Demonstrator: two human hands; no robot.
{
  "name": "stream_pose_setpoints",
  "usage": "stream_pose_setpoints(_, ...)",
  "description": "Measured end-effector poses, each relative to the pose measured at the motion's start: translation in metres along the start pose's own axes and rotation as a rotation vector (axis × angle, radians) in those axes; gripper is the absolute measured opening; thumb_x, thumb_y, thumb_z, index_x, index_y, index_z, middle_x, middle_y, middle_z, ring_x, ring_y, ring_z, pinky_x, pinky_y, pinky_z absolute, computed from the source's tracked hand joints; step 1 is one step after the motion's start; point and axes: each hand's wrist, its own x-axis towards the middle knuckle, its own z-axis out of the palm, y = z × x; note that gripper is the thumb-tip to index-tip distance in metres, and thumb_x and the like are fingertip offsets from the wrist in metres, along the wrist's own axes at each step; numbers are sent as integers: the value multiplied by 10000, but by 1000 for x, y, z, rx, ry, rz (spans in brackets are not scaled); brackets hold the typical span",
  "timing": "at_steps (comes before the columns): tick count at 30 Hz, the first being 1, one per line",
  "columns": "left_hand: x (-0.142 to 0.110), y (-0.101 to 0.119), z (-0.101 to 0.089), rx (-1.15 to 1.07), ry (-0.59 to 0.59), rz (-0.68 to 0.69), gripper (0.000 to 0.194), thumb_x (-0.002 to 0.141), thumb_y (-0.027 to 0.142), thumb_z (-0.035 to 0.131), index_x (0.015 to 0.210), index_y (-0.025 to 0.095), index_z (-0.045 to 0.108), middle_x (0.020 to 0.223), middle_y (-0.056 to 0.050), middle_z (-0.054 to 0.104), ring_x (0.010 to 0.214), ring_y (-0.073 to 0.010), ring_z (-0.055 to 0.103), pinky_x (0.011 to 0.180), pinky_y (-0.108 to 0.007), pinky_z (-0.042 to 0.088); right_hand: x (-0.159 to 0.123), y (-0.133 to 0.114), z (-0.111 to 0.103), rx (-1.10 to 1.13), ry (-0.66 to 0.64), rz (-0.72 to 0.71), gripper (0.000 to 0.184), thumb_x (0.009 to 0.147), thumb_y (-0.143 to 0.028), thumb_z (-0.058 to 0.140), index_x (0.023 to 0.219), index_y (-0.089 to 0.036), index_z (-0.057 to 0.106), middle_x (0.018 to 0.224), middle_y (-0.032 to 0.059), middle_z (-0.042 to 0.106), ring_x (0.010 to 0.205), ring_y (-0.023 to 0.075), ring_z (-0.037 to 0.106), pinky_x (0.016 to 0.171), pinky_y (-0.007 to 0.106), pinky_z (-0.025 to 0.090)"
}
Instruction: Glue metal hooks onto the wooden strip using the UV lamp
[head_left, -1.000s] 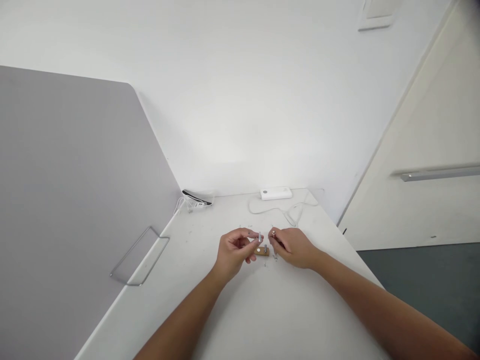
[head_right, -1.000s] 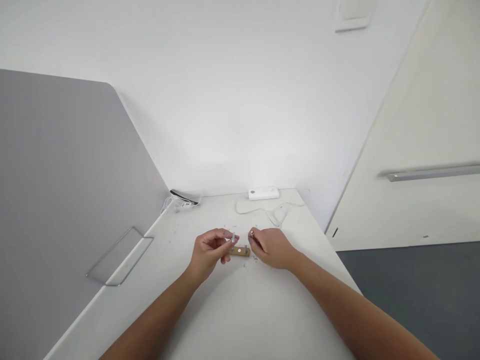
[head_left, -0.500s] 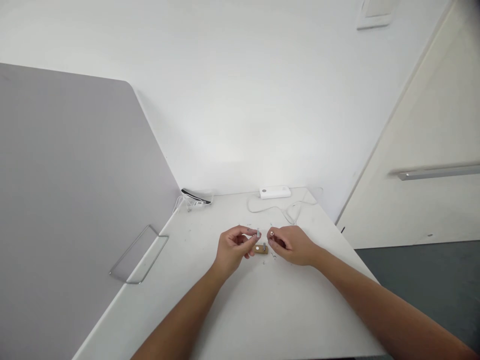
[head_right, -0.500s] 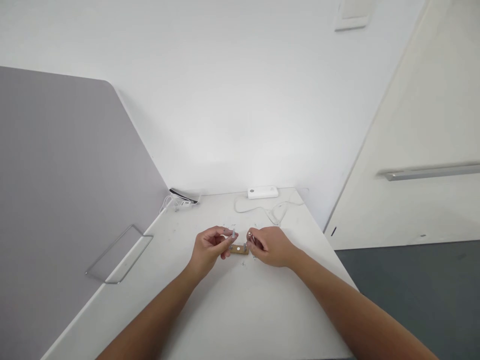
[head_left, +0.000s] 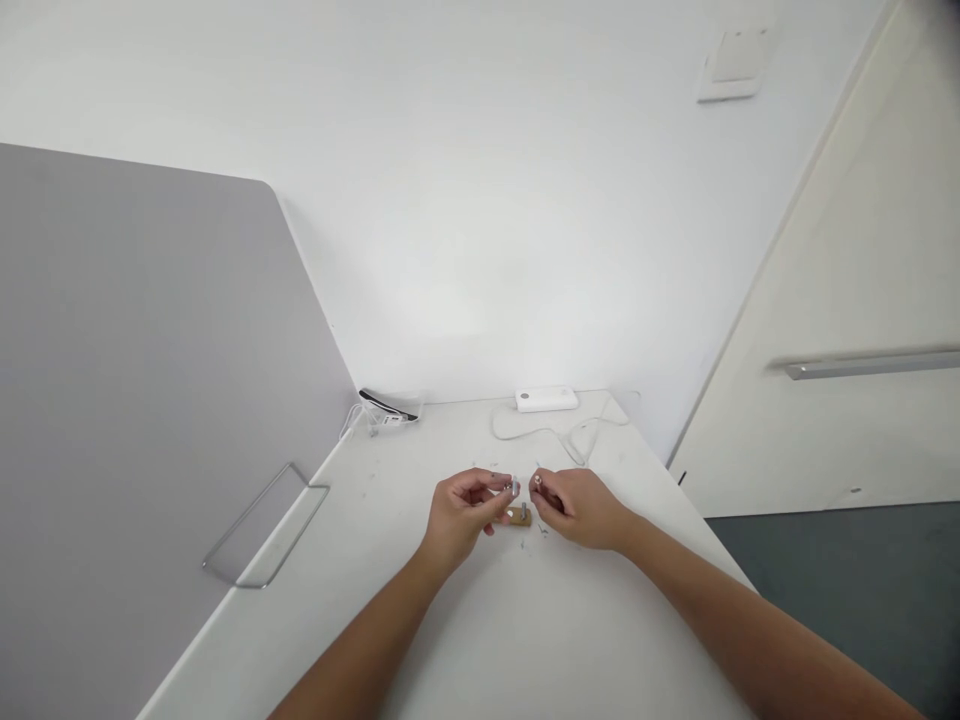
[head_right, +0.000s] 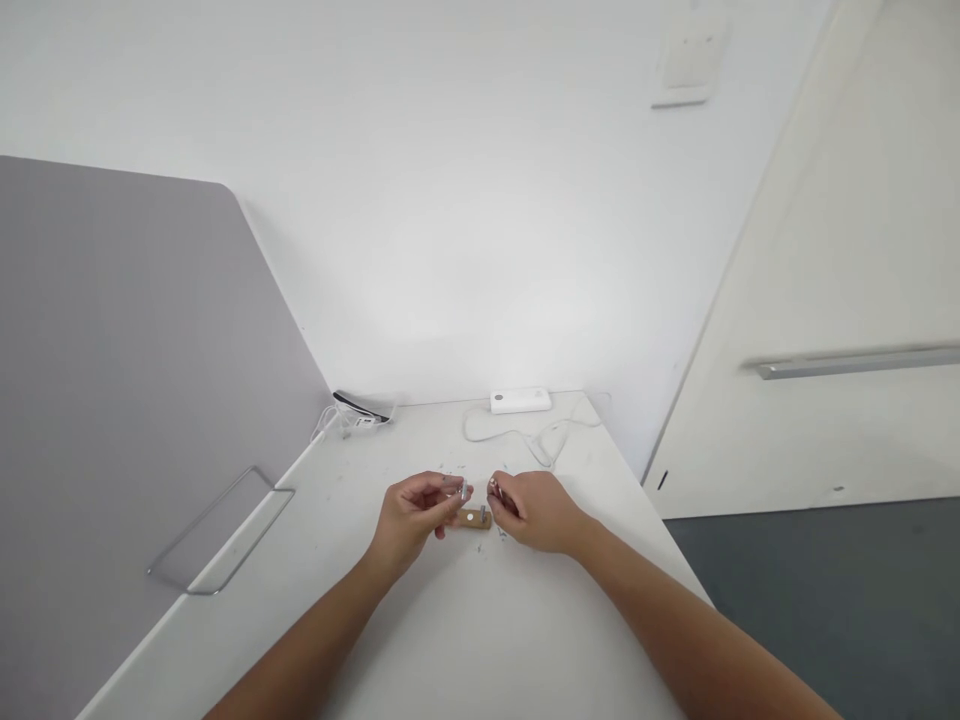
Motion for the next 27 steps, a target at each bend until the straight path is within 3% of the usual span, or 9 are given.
stream_pose_setpoints(4,1,-1,-3,3,-17,27,268,696,344,907,845,141,815,712,-77,756,602,-222,751,368,-194,461,0,0,1,2,6,-6,124,1005,-294,462,900,-244,505,665,-42,622,580,142,544,590,259,312)
stream_pose_setpoints(12,2,-1,-3,16,-23,97,204,739,333,883,793,148,818,775,-59,720,522,-134,656,346,-185,450,0,2,0,6,-4,-23,156,1022,-315,440,894,-243,493,681,-34,633,606,148,559,601,259,323)
stream_pose_setpoints(27,1,1,-1,76,-3,96,216,767,369,869,836,172,814,749,-38,725,519,-132,646,357,-193,467,0,-3,-1,77,-16,30,214,1062,-346,387,932,-249,527,702,-33,640,628,158,563,620,259,323)
